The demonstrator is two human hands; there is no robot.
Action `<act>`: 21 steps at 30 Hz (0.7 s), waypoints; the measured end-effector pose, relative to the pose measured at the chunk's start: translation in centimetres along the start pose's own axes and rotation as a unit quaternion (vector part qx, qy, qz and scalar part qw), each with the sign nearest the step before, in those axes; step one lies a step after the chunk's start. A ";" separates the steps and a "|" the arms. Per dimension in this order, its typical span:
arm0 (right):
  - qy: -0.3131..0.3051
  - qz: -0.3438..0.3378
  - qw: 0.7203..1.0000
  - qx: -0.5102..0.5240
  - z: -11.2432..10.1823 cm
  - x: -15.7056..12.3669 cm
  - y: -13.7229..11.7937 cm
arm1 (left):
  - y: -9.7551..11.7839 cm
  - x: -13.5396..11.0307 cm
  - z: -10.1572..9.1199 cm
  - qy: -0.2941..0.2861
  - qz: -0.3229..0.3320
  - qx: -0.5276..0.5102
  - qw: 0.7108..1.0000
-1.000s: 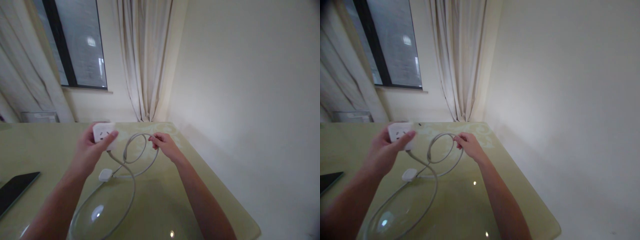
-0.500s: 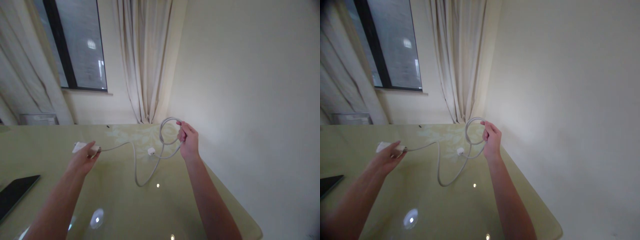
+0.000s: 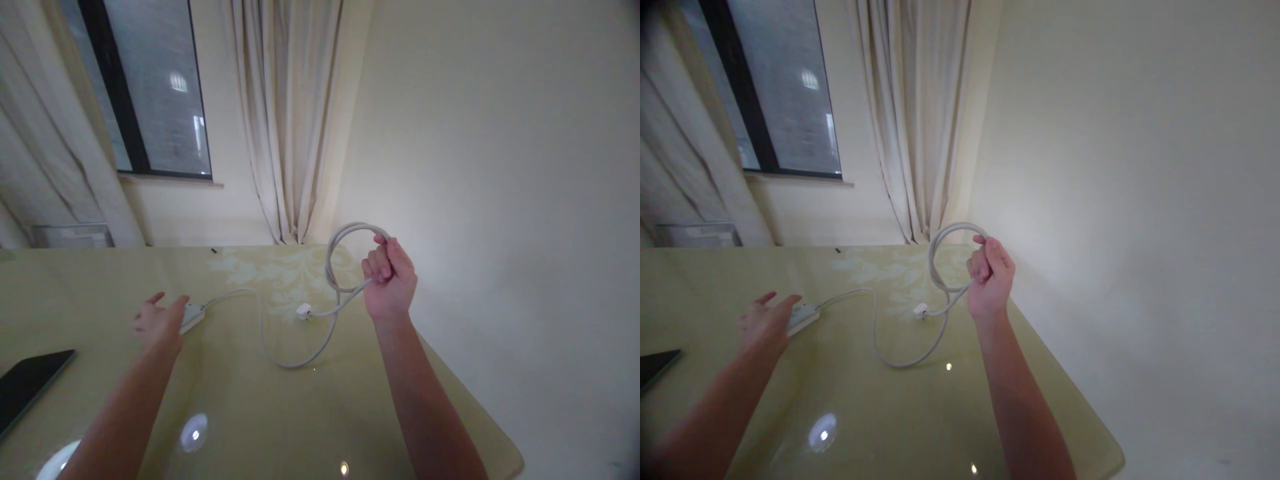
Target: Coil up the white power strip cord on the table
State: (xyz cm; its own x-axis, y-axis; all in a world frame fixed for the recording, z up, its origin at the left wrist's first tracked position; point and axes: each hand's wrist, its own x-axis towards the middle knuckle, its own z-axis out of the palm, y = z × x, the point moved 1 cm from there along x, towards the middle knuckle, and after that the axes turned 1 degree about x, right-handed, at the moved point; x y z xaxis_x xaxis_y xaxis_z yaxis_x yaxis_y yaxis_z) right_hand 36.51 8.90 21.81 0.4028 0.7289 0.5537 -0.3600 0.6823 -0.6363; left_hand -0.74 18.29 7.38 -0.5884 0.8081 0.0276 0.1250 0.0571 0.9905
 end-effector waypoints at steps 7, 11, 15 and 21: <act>-0.004 -0.010 0.999 0.036 0.6 -0.6 -0.8 | 3.7 -6.2 5.0 -0.310 0.193 -0.020 0.931; -0.006 -0.007 0.997 0.075 0.7 -0.8 -1.4 | 2.0 -12.5 8.8 -0.474 0.310 0.130 0.814; -0.001 -0.018 0.991 0.132 0.3 -0.7 -2.3 | 0.9 -13.9 10.2 -0.427 0.356 0.176 0.812; 0.031 -0.025 0.993 0.108 -1.0 0.3 -3.0 | 6.7 -10.9 5.8 -0.257 0.427 0.060 0.865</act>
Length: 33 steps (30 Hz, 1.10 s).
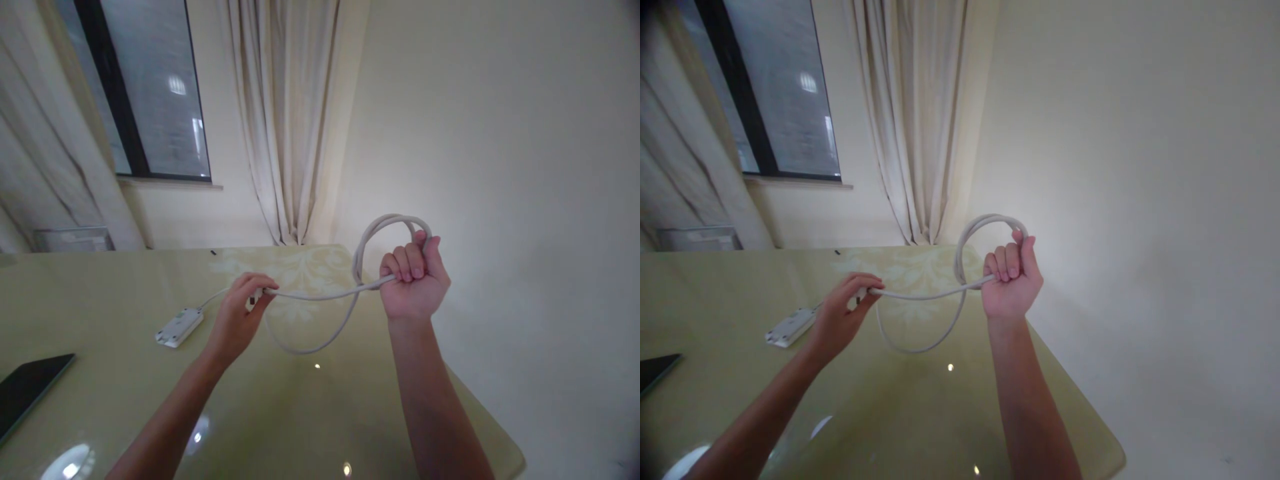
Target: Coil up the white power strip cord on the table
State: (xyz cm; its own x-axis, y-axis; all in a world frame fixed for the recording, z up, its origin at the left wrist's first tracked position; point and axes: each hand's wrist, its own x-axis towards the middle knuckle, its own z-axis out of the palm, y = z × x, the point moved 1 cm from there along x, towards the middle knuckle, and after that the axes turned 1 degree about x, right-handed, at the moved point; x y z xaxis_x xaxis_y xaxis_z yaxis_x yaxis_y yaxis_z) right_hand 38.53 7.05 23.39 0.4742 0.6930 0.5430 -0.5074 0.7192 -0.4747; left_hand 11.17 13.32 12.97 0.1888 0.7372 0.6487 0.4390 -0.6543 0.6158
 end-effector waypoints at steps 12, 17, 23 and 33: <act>-0.066 0.098 0.983 -0.140 0.1 -0.1 1.6 | 6.5 -2.1 -2.6 -0.532 -0.127 0.033 0.837; -0.103 0.144 0.977 -0.123 0.5 -0.5 1.4 | 4.7 -2.2 -1.5 -0.561 -0.138 -0.007 0.816; -0.117 0.169 0.972 -0.116 1.1 -0.9 1.6 | 3.1 -2.3 -0.8 -0.579 -0.168 -0.065 0.795; -0.137 0.172 0.969 -0.110 2.0 -2.1 2.2 | 2.4 -2.6 2.1 -0.497 -0.143 -0.126 0.846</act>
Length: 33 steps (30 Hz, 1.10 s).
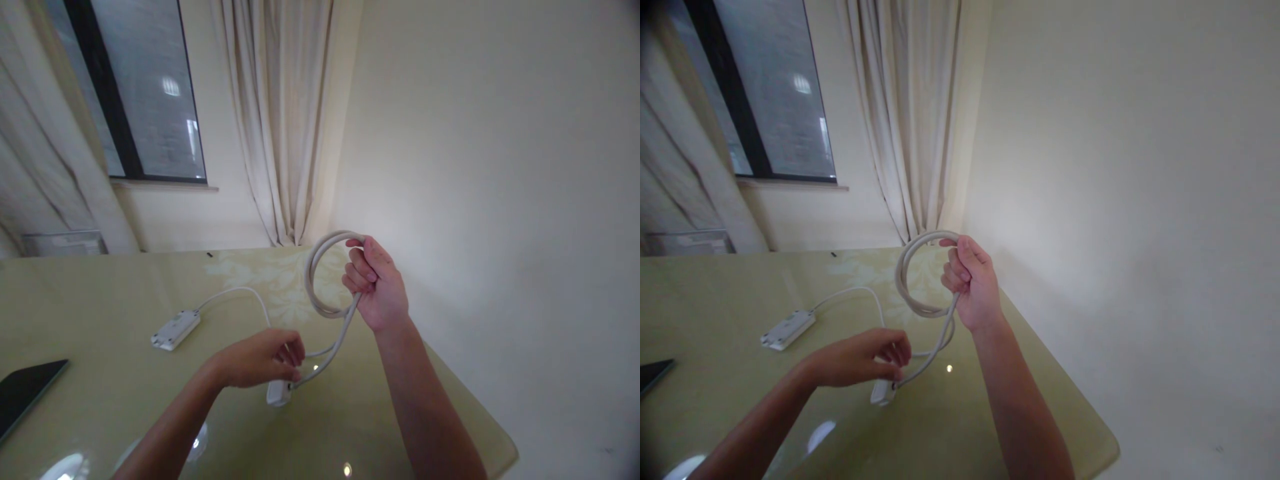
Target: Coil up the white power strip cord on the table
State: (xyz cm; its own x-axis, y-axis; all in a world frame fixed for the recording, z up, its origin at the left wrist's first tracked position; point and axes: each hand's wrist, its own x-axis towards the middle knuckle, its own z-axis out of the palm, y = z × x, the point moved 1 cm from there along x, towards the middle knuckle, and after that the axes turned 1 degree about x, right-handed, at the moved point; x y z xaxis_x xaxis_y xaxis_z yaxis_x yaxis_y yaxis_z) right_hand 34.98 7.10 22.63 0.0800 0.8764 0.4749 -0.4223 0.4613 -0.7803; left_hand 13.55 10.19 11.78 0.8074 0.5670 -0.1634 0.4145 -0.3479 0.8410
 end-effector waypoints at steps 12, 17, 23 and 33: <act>-0.037 0.075 0.996 -0.008 1.5 -0.3 1.0 | 3.9 -0.2 -0.6 0.384 0.169 -0.148 0.896; -0.004 0.027 0.988 -0.150 -0.2 0.2 1.0 | 2.8 -2.1 -3.7 0.507 0.159 -0.101 0.841; 0.012 -0.111 0.916 -0.386 -1.2 0.7 1.6 | 3.0 -4.0 -5.4 0.518 0.150 -0.244 0.806; -0.114 -0.272 0.724 -0.624 0.6 -1.5 0.1 | 4.7 -5.6 -5.4 0.468 0.090 0.091 0.874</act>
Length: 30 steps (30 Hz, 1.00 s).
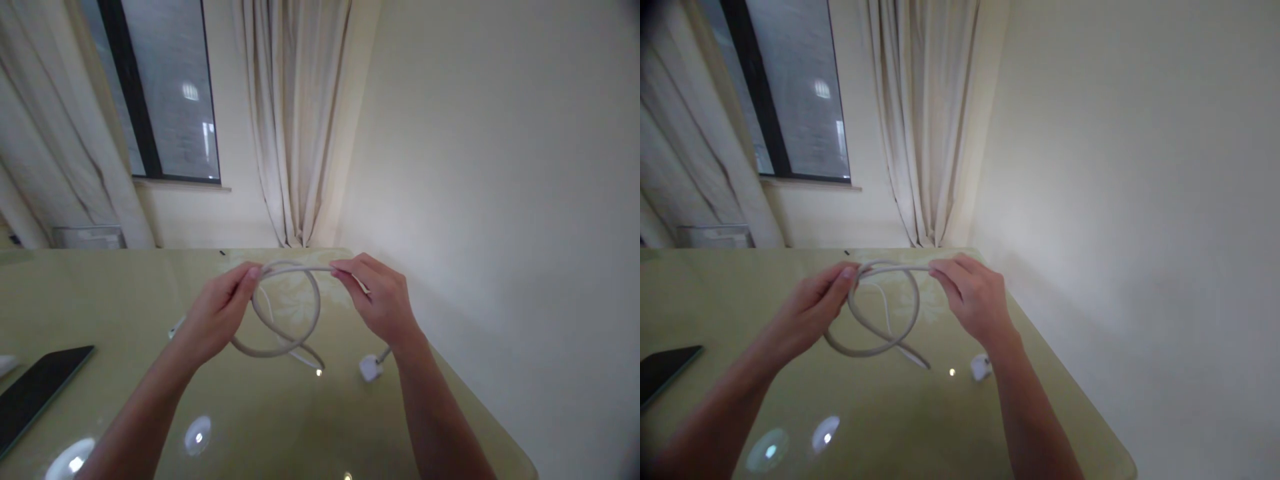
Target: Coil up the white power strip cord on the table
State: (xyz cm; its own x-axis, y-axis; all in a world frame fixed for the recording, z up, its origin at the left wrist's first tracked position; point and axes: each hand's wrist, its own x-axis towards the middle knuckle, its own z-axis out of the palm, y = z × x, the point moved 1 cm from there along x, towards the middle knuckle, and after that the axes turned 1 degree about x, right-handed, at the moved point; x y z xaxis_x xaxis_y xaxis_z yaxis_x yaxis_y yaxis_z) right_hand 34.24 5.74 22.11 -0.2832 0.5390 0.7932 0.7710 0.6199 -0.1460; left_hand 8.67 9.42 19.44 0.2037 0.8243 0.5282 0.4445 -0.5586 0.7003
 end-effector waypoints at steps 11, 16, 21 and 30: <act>-0.153 0.058 0.980 0.114 -0.2 0.3 1.3 | -3.6 1.1 0.2 0.036 -0.062 -0.070 0.995; -0.173 0.003 0.985 -0.015 1.0 0.0 -0.7 | -2.5 0.7 1.9 0.047 -0.049 -0.068 0.995; -0.174 0.018 0.982 -0.071 1.8 0.2 -1.2 | -2.0 0.5 2.9 0.016 -0.039 -0.005 0.999; -0.232 0.041 0.965 -0.111 2.0 0.1 -0.5 | -3.2 0.5 2.6 0.030 -0.069 0.109 0.991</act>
State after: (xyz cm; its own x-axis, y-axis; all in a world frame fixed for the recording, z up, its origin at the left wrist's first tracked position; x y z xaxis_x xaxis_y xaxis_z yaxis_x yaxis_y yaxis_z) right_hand 32.69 6.60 21.08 -0.4013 0.8109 0.4260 0.8904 0.4543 -0.0260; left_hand 9.65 11.86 16.25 0.0787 0.8809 0.4667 0.6431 -0.4026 0.6514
